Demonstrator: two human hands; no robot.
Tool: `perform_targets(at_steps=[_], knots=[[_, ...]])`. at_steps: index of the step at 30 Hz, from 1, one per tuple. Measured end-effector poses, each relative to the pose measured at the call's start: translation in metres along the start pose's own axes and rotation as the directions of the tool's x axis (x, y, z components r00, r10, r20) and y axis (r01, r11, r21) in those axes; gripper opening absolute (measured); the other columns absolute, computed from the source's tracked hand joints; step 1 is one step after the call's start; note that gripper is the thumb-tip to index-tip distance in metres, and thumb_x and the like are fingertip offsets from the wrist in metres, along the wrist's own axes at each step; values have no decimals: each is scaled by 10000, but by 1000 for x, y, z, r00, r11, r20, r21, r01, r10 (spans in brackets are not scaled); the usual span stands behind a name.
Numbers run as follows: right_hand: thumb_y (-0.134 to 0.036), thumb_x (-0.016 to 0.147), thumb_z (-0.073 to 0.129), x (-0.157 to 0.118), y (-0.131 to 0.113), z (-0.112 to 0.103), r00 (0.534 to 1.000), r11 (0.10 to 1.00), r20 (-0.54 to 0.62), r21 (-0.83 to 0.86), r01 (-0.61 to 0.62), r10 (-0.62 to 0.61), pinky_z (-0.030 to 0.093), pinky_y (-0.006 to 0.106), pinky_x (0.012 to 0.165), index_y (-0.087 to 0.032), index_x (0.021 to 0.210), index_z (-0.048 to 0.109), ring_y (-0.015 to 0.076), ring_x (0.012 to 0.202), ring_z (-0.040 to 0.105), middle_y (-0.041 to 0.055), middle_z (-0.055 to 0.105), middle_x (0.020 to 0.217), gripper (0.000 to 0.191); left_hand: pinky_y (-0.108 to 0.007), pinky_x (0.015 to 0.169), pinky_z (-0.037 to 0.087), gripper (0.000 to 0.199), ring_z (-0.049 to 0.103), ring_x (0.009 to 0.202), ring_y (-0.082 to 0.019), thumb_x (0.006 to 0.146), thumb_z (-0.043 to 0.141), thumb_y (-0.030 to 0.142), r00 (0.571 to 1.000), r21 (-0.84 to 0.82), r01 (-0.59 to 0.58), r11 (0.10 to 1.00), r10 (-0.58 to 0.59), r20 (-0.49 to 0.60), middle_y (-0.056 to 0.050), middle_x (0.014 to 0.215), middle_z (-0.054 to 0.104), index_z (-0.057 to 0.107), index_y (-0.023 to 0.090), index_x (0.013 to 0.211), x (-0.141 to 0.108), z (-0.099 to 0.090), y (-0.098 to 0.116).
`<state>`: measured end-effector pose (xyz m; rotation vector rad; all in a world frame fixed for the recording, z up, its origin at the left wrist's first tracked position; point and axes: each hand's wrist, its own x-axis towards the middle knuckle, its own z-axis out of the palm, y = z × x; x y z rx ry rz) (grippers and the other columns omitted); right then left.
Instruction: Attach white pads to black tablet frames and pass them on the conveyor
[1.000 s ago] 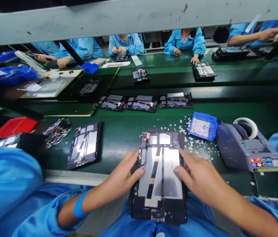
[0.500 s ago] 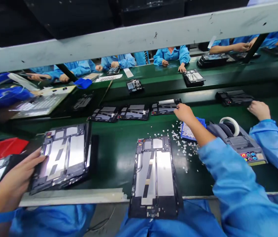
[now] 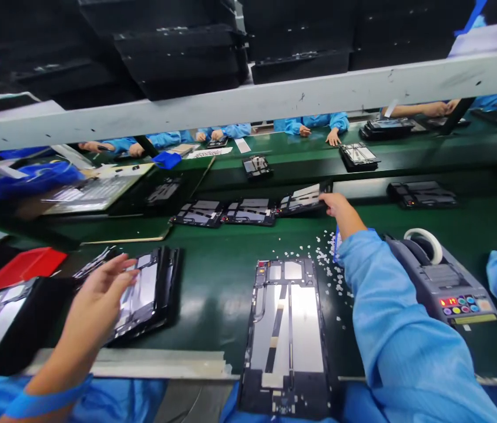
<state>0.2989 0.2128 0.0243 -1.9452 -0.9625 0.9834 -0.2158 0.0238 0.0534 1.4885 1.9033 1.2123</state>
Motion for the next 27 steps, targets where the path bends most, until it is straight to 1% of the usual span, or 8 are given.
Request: perform_targets(at_steps=[3,5,8,10,14,17,21,27], knots=[[-309,992,644,-27,-7,-9,1000,967,23,256,-7,1,501,221,551,-159,1010,617,97,630,560,2,628,825,153,-293,764,543,618,660,916,-188,790,799,470,962,-351,180,919,-90,259,-75,1190,690,610,218,1321,-40,49,41],[-305,958,632,-65,-4,-11,998,926,52,376,14,-36,435,203,481,-200,937,561,93,571,500,-25,582,741,129,-289,737,541,663,677,882,-178,790,833,453,861,-418,357,835,-120,495,-115,1222,697,602,191,1353,-61,82,69],[-370,891,672,-147,15,-7,983,850,126,525,47,-132,445,216,478,-240,971,547,122,637,553,-15,640,836,198,-341,793,571,754,722,970,-232,787,861,488,712,-489,522,699,-41,701,-168,1323,680,553,202,1413,-77,128,106],[-423,830,751,-206,34,-4,941,730,198,680,69,-273,467,230,498,-266,1111,589,152,742,606,17,704,1047,361,-371,836,587,699,727,1003,-249,791,852,526,702,-565,540,624,37,711,-148,1286,700,584,212,1355,-79,150,123],[-632,776,808,-288,79,-22,825,775,439,632,-2,-355,565,342,681,-265,1265,635,248,904,680,93,732,1137,636,-297,655,557,441,672,757,-181,819,809,524,761,-607,489,627,34,648,-47,923,725,666,192,1072,-82,158,132],[-801,749,738,-309,117,-57,783,807,528,587,-58,-328,551,375,690,-295,1359,610,278,874,702,101,734,1065,802,-295,633,525,413,648,718,-187,792,811,483,625,-435,513,740,25,780,-48,865,717,684,179,1041,-85,142,120],[-697,845,725,-310,158,-84,746,931,641,355,-80,-181,516,331,630,-304,1362,576,216,743,666,71,702,957,666,-358,839,541,358,691,973,-271,838,727,460,466,-242,244,939,105,879,-82,1020,739,682,201,1081,-92,127,99],[-508,948,656,-292,164,-62,835,973,502,161,166,-225,537,345,722,-265,1283,581,209,815,634,37,635,922,420,-344,687,462,253,663,724,-278,915,657,482,607,294,-389,873,2,795,-40,767,667,622,232,899,-99,127,89]])
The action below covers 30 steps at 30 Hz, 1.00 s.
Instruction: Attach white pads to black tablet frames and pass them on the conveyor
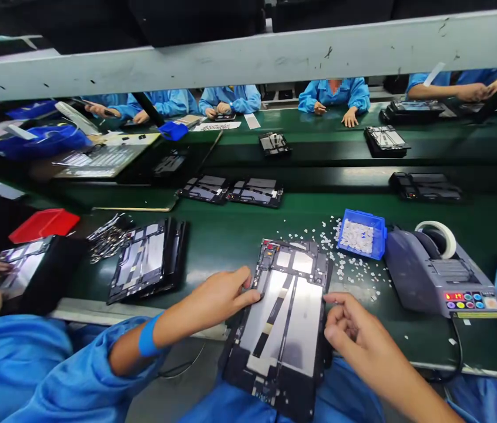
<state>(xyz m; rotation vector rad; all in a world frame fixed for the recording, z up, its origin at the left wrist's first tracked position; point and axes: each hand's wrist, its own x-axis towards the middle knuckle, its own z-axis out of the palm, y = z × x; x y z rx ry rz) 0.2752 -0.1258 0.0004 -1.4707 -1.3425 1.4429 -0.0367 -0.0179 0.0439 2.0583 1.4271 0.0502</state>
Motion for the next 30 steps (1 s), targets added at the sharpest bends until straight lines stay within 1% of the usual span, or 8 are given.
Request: perform_targets(at_steps=[3,5,8,13,16,20,25,30], knots=[[-438,944,648,25,-6,3,994,986,-65,-147,79,-90,526,351,789,-244,1290,579,213,872,630,35,632,948,402,-343,742,485,190,673,816,-261,983,593,410,984,109,-46,993,64,-165,-47,849,681,658,231,974,13,-9,-2],[-402,949,630,43,-11,6,988,969,-77,-219,113,-133,511,344,787,-233,1269,587,205,868,616,27,616,942,365,-348,849,509,180,675,973,-251,1017,543,317,943,141,-148,979,183,-279,-62,989,695,684,239,1097,27,-13,-4],[-374,965,595,65,-13,9,982,955,-83,-260,141,-168,483,320,727,-222,1207,596,184,796,579,5,579,879,286,-345,911,528,258,662,1047,-231,1019,538,241,896,169,-292,941,331,-295,-70,1129,674,691,255,1226,48,-9,-8],[-358,961,595,75,-18,7,966,927,-115,-327,185,-234,470,305,720,-217,1138,621,180,787,577,4,589,861,228,-334,880,553,223,667,991,-214,979,603,145,840,89,-322,943,328,-433,-55,1037,680,710,214,1162,58,12,-20],[-339,954,612,76,-34,7,923,863,-166,-442,245,-347,462,304,741,-221,1110,650,185,805,597,13,633,878,199,-312,849,551,146,667,940,-193,951,639,104,802,37,-348,937,318,-506,-34,977,685,704,205,1033,56,16,-24],[-257,956,586,96,-68,20,871,766,-55,-507,397,-488,452,291,748,-216,1029,684,176,803,627,11,676,863,128,-306,833,538,145,656,938,-189,925,634,60,790,38,-366,930,332,-516,-31,972,682,661,203,935,56,14,-21],[-183,949,586,141,-89,38,877,731,59,-528,432,-477,448,282,755,-200,964,710,172,809,652,13,714,858,126,-329,808,534,186,657,873,-198,912,616,75,790,126,-377,918,389,-474,-32,942,700,660,211,1031,56,11,-18],[-132,966,532,159,-93,47,885,741,210,-487,463,-416,460,303,881,-206,1031,763,195,990,687,44,781,1060,251,-304,781,546,257,668,864,-177,942,585,110,684,64,-531,845,471,-557,-35,957,709,653,219,1165,56,10,-23]])
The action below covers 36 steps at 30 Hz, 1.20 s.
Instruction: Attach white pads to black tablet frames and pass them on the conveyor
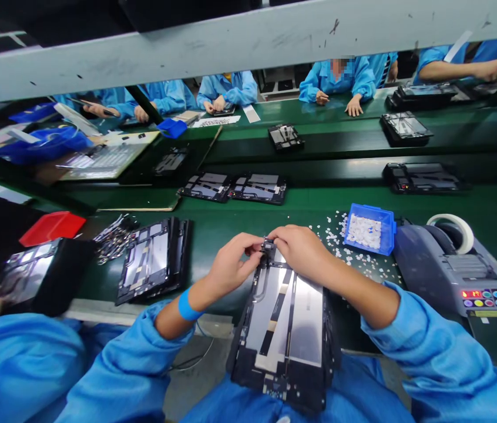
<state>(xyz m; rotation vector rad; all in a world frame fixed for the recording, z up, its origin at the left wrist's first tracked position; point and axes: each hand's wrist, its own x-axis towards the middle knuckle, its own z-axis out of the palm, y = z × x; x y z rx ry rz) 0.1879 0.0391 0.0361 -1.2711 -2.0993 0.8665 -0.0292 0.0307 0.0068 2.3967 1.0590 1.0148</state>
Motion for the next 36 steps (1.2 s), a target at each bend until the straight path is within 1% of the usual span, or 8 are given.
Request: perform_targets(at_steps=[4,7,10,13,20,24,28,36], knots=[[-196,936,587,-3,-5,6,988,969,146,236,-80,46,442,243,674,-202,933,757,146,764,666,-5,761,856,170,-320,806,549,192,673,905,-187,958,606,152,994,-42,-71,997,68,-84,-46,964,724,684,224,1119,-2,2,-1],[-226,887,645,-7,-6,11,985,945,70,280,-170,157,396,231,588,-191,842,711,132,670,622,-24,712,748,87,-299,763,541,119,661,847,-174,924,637,166,984,-96,104,990,-116,-137,-39,918,715,696,206,1019,-6,5,5],[-204,891,644,-11,-5,15,985,955,-30,252,-158,171,427,238,633,-200,854,706,133,703,639,-22,726,777,73,-259,668,515,130,634,726,-141,892,653,177,937,-199,337,920,-349,-29,-13,875,715,703,199,1009,-11,6,15],[-198,932,628,-13,-5,17,991,970,-50,214,-112,126,470,250,712,-218,915,730,149,804,697,-9,772,882,106,-246,632,479,135,606,667,-128,876,661,191,904,-226,425,877,-425,49,13,808,710,730,206,991,-14,6,23],[-205,975,634,-19,-5,23,996,996,-87,-84,22,-29,496,302,825,-224,1053,765,208,940,733,40,798,1031,153,-255,651,461,118,612,679,-133,923,616,181,922,-194,382,904,-388,7,15,782,711,730,210,904,-10,6,23],[-228,983,646,-20,-5,18,999,993,-12,-105,51,-53,480,280,766,-220,981,770,188,862,726,21,792,936,125,-276,724,477,138,638,792,-158,981,577,177,976,-91,216,972,-216,5,-14,859,706,692,207,911,-12,5,23],[-189,1001,590,-20,-4,14,997,996,-21,-54,68,-70,490,264,796,-226,998,771,171,902,741,10,806,997,184,-296,766,490,149,649,845,-180,1002,553,177,990,-21,138,990,-138,11,-31,890,706,670,210,916,-11,3,24],[-255,1019,535,-32,-1,31,961,917,-233,-395,44,-147,474,305,804,-192,915,721,216,836,704,76,772,891,223,-300,728,465,133,625,772,-178,972,582,171,978,54,206,977,-207,7,-19,838,689,685,219,903,-9,7,29]])
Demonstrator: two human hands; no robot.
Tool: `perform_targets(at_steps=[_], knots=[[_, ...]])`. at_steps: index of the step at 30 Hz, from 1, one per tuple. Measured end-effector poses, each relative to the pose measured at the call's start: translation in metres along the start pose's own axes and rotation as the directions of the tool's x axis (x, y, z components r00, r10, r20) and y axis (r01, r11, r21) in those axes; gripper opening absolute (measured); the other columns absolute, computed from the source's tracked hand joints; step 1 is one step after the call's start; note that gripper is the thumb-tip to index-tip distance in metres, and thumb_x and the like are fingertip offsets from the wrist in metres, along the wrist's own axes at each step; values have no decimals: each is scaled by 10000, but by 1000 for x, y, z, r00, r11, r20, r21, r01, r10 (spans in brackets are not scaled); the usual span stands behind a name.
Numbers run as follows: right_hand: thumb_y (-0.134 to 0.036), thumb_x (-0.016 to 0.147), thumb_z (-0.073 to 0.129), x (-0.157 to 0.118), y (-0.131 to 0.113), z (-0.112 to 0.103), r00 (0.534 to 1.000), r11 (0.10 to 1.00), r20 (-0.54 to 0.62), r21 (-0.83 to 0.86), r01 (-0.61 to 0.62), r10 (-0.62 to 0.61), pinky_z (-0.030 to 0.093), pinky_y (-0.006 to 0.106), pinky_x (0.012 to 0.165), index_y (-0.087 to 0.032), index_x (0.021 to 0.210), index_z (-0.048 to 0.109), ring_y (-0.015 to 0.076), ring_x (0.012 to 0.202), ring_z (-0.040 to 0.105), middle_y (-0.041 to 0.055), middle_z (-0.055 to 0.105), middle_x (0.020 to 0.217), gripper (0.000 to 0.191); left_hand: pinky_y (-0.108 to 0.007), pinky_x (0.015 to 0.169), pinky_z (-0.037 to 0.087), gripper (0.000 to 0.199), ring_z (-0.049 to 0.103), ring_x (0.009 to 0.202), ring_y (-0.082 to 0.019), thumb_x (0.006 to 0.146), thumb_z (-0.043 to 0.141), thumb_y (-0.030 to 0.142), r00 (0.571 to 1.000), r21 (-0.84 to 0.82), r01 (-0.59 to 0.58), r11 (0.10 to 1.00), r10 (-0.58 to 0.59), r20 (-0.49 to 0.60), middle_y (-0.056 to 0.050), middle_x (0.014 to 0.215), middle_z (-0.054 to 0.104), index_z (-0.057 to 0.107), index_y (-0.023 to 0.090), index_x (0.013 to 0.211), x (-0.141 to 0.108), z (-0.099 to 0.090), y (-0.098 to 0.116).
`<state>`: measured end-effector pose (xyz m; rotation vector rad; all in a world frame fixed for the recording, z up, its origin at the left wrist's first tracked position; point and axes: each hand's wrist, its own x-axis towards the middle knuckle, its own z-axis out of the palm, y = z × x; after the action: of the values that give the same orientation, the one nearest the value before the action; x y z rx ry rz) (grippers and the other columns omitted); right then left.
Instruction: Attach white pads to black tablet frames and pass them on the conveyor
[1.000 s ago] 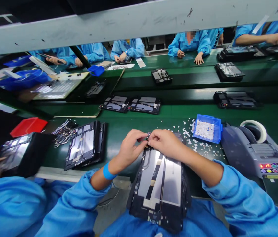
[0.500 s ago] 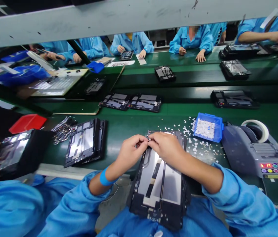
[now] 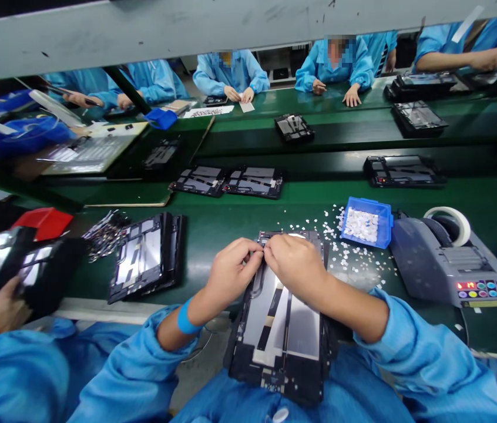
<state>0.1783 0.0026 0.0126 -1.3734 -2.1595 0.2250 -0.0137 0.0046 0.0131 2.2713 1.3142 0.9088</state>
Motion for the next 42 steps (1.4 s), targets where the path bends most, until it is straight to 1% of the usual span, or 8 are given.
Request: perform_targets(at_steps=[7,10,15,17,20,23,27,42], knots=[[-174,928,530,6,-3,-1,1000,997,-1,-80,11,-11,392,295,688,-199,797,652,182,717,629,43,698,756,181,-288,725,452,136,617,781,-166,949,583,174,995,-140,85,987,-78,58,-10,814,675,692,215,880,2,0,-1],[-186,881,569,7,29,-29,987,978,-38,-135,-162,159,358,292,649,-203,797,650,183,710,618,43,699,765,118,-284,735,474,108,624,807,-162,919,577,191,975,-339,224,914,-208,83,-29,902,700,666,199,858,4,-2,-4],[-303,925,555,-15,127,-84,766,644,5,-545,-537,642,307,344,605,-168,804,715,239,666,628,177,693,758,242,-259,678,454,79,580,746,-141,823,614,216,918,-557,392,732,-349,187,-14,822,659,581,188,757,8,-1,-13],[-276,944,517,-25,137,-90,761,634,23,-570,-523,648,342,354,625,-152,872,738,265,728,658,200,710,817,263,-251,669,442,76,567,733,-132,796,618,217,914,-584,401,706,-355,198,-11,822,660,572,187,743,10,0,-14],[-203,930,528,-29,97,-77,924,860,-38,-353,-369,381,430,347,730,-173,1004,732,267,885,680,146,748,991,220,-240,627,418,73,531,679,-117,782,612,220,905,-600,418,682,-366,214,-1,791,647,566,190,734,11,2,-13],[-249,986,545,-17,32,-47,993,993,64,-60,-97,101,463,333,803,-209,931,732,228,878,675,78,756,943,199,-231,590,402,75,498,635,-105,774,620,217,891,-603,443,664,-399,216,2,778,643,563,191,732,11,1,-10],[-254,1001,591,4,-11,-13,989,998,145,45,-33,26,458,320,799,-203,899,734,211,841,671,61,754,893,184,-228,571,407,91,479,582,-96,786,627,243,872,-624,472,623,-433,228,21,715,622,563,193,744,7,-1,-6],[-106,871,587,13,-9,-8,983,972,177,215,-93,55,379,268,706,-203,769,657,168,737,609,22,697,771,158,-272,710,504,56,652,782,-157,781,608,210,931,-513,344,786,-357,78,-31,864,725,587,199,730,0,1,0]])
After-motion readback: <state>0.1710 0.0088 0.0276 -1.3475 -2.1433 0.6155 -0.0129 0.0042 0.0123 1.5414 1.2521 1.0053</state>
